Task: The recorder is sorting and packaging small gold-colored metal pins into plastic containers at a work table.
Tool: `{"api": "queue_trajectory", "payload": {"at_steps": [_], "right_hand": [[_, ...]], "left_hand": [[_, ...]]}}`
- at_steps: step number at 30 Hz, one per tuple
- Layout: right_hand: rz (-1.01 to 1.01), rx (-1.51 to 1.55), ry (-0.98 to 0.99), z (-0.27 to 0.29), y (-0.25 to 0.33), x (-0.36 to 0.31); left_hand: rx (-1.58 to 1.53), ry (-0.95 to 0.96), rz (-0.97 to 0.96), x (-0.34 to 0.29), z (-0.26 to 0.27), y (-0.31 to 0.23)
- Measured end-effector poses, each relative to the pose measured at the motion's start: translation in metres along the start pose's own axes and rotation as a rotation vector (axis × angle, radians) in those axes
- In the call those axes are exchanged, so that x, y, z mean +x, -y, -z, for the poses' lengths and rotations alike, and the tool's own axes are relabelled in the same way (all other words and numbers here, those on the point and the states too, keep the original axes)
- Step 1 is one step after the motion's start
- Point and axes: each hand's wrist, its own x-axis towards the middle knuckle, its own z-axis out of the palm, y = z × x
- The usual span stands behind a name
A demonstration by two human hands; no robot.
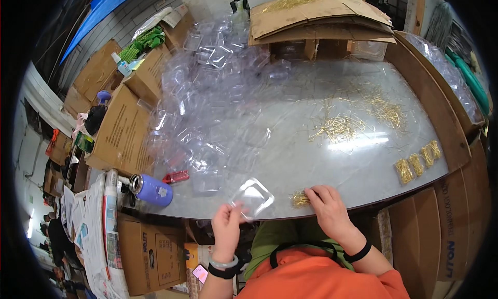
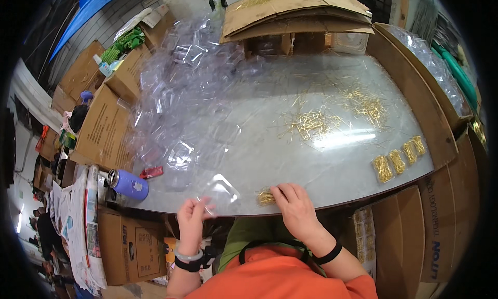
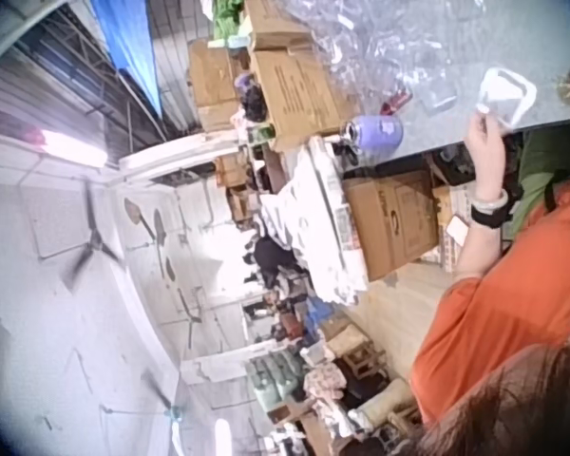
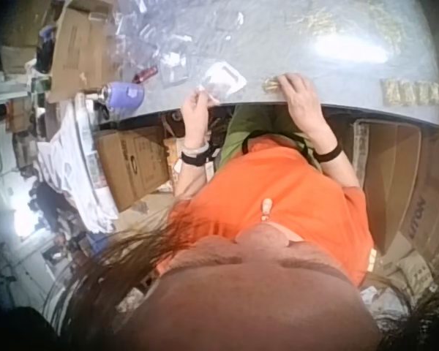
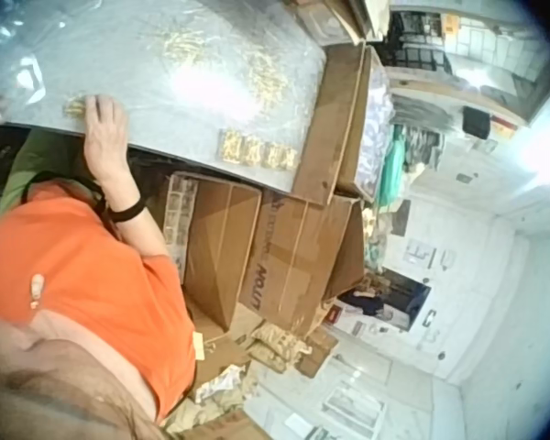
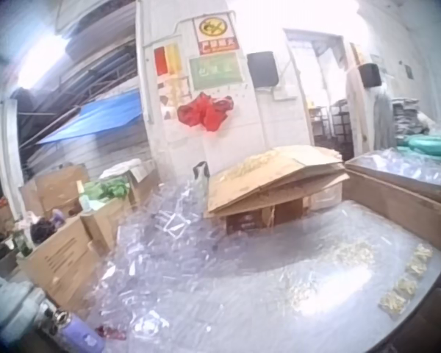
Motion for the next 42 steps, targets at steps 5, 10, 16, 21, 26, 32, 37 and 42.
{"api": "queue_trajectory", "payload": {"at_steps": [5,10,16,21,26,32,37,42], "right_hand": [[-0.018,-0.007,0.007,-0.001,0.002,0.0],[0.023,-0.012,0.032,-0.003,0.007,0.006],[0.148,0.061,0.087,-0.003,0.023,-0.015],[0.24,0.184,0.138,-0.01,0.036,-0.04],[0.239,0.216,0.088,0.007,0.044,-0.038],[0.207,0.169,-0.08,0.011,0.035,0.009],[0.153,0.14,-0.04,-0.005,0.018,0.023],[0.162,0.144,-0.028,-0.013,0.01,0.023]], "left_hand": [[-0.149,0.508,0.51,-0.046,0.017,0.013],[-0.079,0.498,0.585,-0.039,-0.007,0.059],[-0.435,0.492,0.549,-0.036,-0.017,0.061],[-0.476,0.488,0.486,-0.048,-0.017,0.064],[-0.398,0.524,0.438,-0.063,-0.006,0.05],[-0.242,0.469,0.028,-0.029,-0.039,0.006],[0.184,0.425,-0.189,-0.007,-0.052,0.011],[0.744,0.291,-0.589,0.002,-0.044,0.023]]}}
